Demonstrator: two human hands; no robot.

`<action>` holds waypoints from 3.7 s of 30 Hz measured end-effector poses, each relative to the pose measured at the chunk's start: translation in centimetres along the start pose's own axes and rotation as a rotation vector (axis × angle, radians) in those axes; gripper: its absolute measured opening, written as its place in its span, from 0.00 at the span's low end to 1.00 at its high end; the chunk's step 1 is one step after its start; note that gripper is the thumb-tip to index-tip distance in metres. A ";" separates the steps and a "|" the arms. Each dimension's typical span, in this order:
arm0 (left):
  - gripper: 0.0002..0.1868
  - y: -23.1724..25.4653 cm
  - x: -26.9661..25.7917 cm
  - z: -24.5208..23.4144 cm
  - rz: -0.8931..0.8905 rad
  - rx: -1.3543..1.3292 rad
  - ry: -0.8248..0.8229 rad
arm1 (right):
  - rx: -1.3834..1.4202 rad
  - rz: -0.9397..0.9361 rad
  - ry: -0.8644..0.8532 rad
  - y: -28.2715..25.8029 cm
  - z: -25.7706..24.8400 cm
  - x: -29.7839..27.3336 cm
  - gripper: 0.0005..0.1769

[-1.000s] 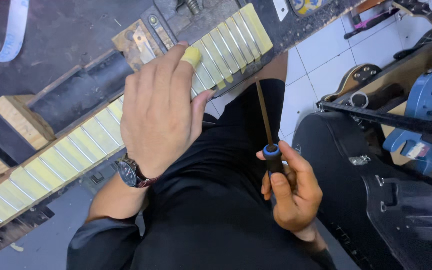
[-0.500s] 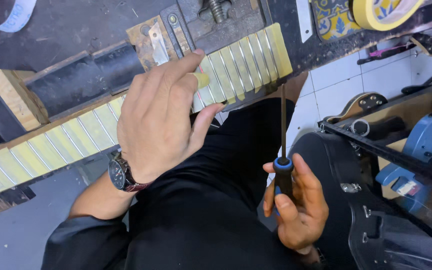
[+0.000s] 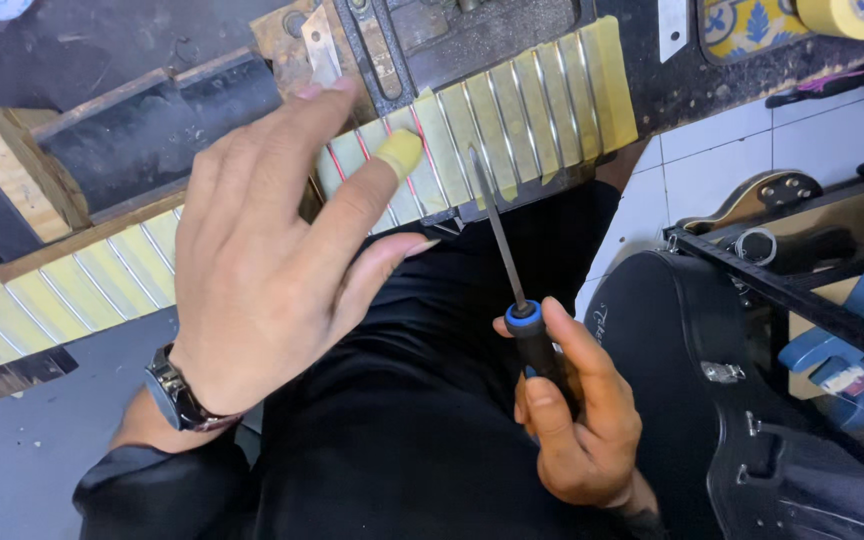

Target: The person uses a metal file to smooth the frets on a guitar neck clamped in a vise. They work sequentially along the fretboard, filing each fret individually while holding the neck steady with their left hand.

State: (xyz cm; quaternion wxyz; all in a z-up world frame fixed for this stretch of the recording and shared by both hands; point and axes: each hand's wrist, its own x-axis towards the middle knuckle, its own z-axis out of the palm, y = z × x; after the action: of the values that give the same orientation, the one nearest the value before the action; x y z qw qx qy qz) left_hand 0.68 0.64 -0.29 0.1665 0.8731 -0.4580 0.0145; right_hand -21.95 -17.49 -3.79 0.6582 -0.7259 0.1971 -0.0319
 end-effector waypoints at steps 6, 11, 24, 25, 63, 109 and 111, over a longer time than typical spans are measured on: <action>0.33 0.5 1.6 0.6 -0.354 -0.322 -0.173 | -0.154 -0.044 -0.017 -0.8 0.4 -0.2 0.28; 0.35 0.0 1.3 0.9 -0.315 -0.330 -0.175 | -0.458 -0.269 0.032 -1.9 0.9 0.4 0.22; 0.31 0.6 0.6 1.3 -0.309 -0.293 -0.059 | -0.544 -0.291 0.024 -2.7 0.7 0.3 0.21; 0.31 0.6 0.6 1.2 -0.314 -0.295 -0.066 | -0.542 -0.283 0.020 -3.3 0.7 0.3 0.21; 0.30 0.2 0.6 1.2 -0.216 -0.294 -0.038 | -0.595 -0.300 0.028 -4.8 1.4 3.1 0.19; 0.18 -1.4 -0.3 2.3 0.294 -0.026 0.238 | -0.206 -0.050 0.156 -0.5 -0.1 0.4 0.28; 0.07 -0.9 0.0 1.7 0.456 0.087 0.267 | -0.253 -0.021 0.163 -0.5 -0.1 0.3 0.28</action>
State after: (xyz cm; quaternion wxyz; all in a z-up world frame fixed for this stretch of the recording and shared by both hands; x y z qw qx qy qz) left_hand 1.20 0.56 -2.18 0.1802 0.7440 -0.6158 0.1865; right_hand -21.65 -17.67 -3.39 0.5428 -0.8002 0.2446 -0.0725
